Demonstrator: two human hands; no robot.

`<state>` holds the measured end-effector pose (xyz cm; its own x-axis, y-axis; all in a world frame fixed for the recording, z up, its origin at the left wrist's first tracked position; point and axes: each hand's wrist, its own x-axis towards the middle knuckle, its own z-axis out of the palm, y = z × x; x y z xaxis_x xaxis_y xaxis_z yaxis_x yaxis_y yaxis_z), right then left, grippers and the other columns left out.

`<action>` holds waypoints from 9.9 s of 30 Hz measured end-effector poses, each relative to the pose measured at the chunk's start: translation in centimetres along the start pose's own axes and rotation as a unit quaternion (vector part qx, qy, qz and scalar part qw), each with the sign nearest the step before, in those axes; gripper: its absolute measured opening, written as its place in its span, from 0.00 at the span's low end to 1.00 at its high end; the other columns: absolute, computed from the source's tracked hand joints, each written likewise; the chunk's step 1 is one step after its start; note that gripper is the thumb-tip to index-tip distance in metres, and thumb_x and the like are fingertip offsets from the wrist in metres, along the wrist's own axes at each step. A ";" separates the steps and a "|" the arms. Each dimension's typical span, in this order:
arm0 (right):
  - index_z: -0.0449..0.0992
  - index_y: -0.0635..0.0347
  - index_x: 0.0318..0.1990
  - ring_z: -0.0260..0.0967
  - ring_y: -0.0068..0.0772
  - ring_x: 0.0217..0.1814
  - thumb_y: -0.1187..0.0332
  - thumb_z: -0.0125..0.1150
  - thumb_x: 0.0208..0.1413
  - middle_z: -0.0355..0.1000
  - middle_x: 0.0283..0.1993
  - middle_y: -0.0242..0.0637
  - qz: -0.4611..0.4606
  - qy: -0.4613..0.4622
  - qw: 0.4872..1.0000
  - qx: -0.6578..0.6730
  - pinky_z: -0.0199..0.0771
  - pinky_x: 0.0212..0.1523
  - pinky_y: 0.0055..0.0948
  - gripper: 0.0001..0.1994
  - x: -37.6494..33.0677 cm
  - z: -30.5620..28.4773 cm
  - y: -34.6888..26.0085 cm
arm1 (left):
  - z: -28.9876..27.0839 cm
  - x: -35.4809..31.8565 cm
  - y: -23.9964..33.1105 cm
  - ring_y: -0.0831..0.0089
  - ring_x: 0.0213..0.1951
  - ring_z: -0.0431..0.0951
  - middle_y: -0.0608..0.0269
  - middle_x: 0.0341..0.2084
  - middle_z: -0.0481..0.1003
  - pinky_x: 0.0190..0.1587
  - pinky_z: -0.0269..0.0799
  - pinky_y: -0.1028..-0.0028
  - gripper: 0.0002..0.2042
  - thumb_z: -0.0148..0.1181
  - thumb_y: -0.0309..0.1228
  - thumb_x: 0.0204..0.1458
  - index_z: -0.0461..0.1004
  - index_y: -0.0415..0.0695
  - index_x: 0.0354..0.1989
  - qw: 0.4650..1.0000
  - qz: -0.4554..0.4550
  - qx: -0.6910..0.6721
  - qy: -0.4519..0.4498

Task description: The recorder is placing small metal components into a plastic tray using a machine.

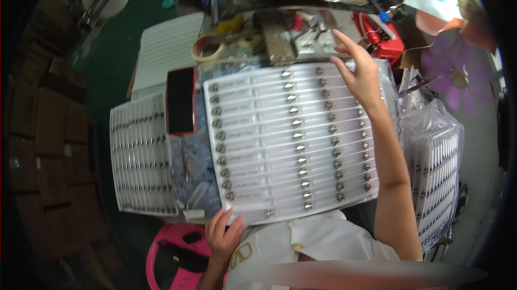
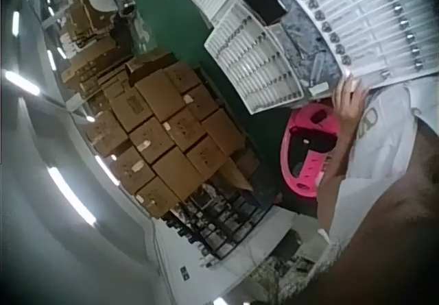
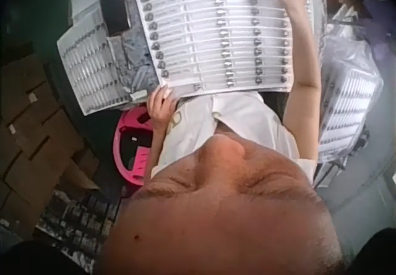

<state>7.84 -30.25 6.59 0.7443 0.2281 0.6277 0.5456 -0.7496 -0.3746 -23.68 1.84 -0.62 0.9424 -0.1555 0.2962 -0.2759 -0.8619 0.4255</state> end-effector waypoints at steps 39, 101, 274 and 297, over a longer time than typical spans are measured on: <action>0.74 0.67 0.50 0.70 0.15 0.37 0.76 0.61 0.53 0.75 0.37 0.32 0.204 -0.013 0.967 0.152 0.69 0.38 0.16 0.15 -0.8 -5.5 3.2 | 8.7 42.4 6.6 0.61 0.27 0.78 0.59 0.23 0.74 0.28 0.72 0.63 0.11 0.59 0.32 0.50 0.74 0.49 0.42 0.946 0.294 0.108 0.087; 0.72 0.58 0.26 0.71 0.35 0.28 0.71 0.57 0.44 0.69 0.22 0.35 -0.192 -0.119 0.969 -0.098 0.71 0.28 0.36 0.02 -0.7 8.7 -1.7 | -3.2 4.7 -1.2 0.62 0.27 0.76 0.61 0.24 0.75 0.30 0.71 0.67 0.06 0.64 0.26 0.45 0.77 0.41 0.32 0.999 0.008 -0.042 0.017; 0.67 0.56 0.59 0.67 0.47 0.58 0.64 0.70 0.45 0.68 0.57 0.47 0.140 -0.045 0.989 0.023 0.68 0.56 0.36 0.31 3.6 4.6 3.9 | 7.1 31.4 -5.0 0.57 0.38 0.72 0.57 0.30 0.75 0.45 0.68 0.65 0.11 0.63 0.21 0.41 0.77 0.42 0.36 0.991 0.088 -0.101 -0.016; 0.74 0.56 0.50 0.71 0.40 0.40 0.72 0.66 0.45 0.73 0.35 0.39 -0.008 -0.038 0.999 0.035 0.72 0.42 0.35 0.21 -1.8 2.2 0.4 | 6.4 30.1 -4.9 0.59 0.42 0.72 0.58 0.38 0.73 0.47 0.68 0.65 0.12 0.61 0.26 0.47 0.76 0.38 0.40 0.989 0.122 -0.083 0.016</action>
<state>7.59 -29.60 3.75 0.7606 0.2878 0.5820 0.5814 -0.7010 -0.4131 7.29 -1.75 0.73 0.8377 -0.3318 0.4338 -0.5249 -0.7084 0.4718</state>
